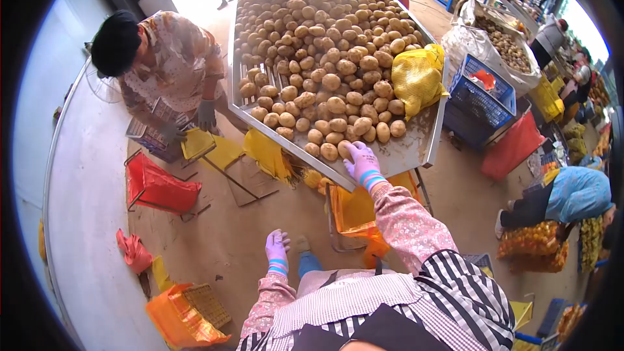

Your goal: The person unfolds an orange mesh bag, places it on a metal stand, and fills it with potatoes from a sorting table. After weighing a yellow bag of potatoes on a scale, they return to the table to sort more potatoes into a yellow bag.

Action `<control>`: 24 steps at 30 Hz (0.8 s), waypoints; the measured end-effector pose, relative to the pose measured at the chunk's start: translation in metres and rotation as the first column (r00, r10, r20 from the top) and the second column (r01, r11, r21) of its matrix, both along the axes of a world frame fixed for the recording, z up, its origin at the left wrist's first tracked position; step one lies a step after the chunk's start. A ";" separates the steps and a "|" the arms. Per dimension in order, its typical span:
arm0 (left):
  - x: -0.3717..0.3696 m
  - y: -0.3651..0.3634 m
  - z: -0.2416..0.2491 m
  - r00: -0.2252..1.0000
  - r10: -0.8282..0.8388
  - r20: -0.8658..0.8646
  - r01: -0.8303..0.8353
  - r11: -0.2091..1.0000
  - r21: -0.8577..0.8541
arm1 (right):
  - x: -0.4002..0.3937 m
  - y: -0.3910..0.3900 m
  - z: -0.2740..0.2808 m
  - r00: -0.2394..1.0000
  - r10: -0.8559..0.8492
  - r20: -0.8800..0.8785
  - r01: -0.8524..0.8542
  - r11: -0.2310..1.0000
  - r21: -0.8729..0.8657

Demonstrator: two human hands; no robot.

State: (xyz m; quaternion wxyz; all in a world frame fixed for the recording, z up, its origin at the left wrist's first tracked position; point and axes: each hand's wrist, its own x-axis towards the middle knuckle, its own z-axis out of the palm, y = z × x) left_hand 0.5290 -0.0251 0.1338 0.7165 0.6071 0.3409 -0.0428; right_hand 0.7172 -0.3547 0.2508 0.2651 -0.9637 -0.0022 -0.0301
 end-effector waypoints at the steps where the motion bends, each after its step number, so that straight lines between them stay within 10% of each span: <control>1: 0.016 0.010 0.005 0.996 -0.092 -0.006 0.092 0.996 -0.021 | 0.008 0.010 -0.002 1.000 -0.021 -0.015 0.021 1.000 -0.013; 7: 0.094 0.077 0.038 0.953 -0.301 -0.007 0.295 0.938 -0.181 | 0.031 0.031 -0.012 0.966 -0.232 -0.115 0.227 0.972 -0.051; 11: 0.146 0.075 0.072 0.880 -0.453 0.143 0.473 0.808 -0.352 | 0.015 0.054 0.005 0.909 -0.417 -0.002 0.396 0.861 0.320; 15: 0.174 0.018 0.136 0.925 -0.285 0.250 0.378 0.656 -0.653 | -0.016 0.137 0.054 0.997 0.003 -0.076 0.044 0.798 0.601; 18: 0.190 0.015 0.131 0.931 -0.302 0.204 0.339 0.516 -0.786 | -0.014 0.146 0.055 0.997 0.046 0.058 -0.064 0.932 0.357; 24: 0.210 0.050 0.093 0.876 -0.475 0.081 0.320 0.449 -0.834 | 0.035 0.030 -0.005 0.801 -0.520 0.298 0.505 0.853 0.131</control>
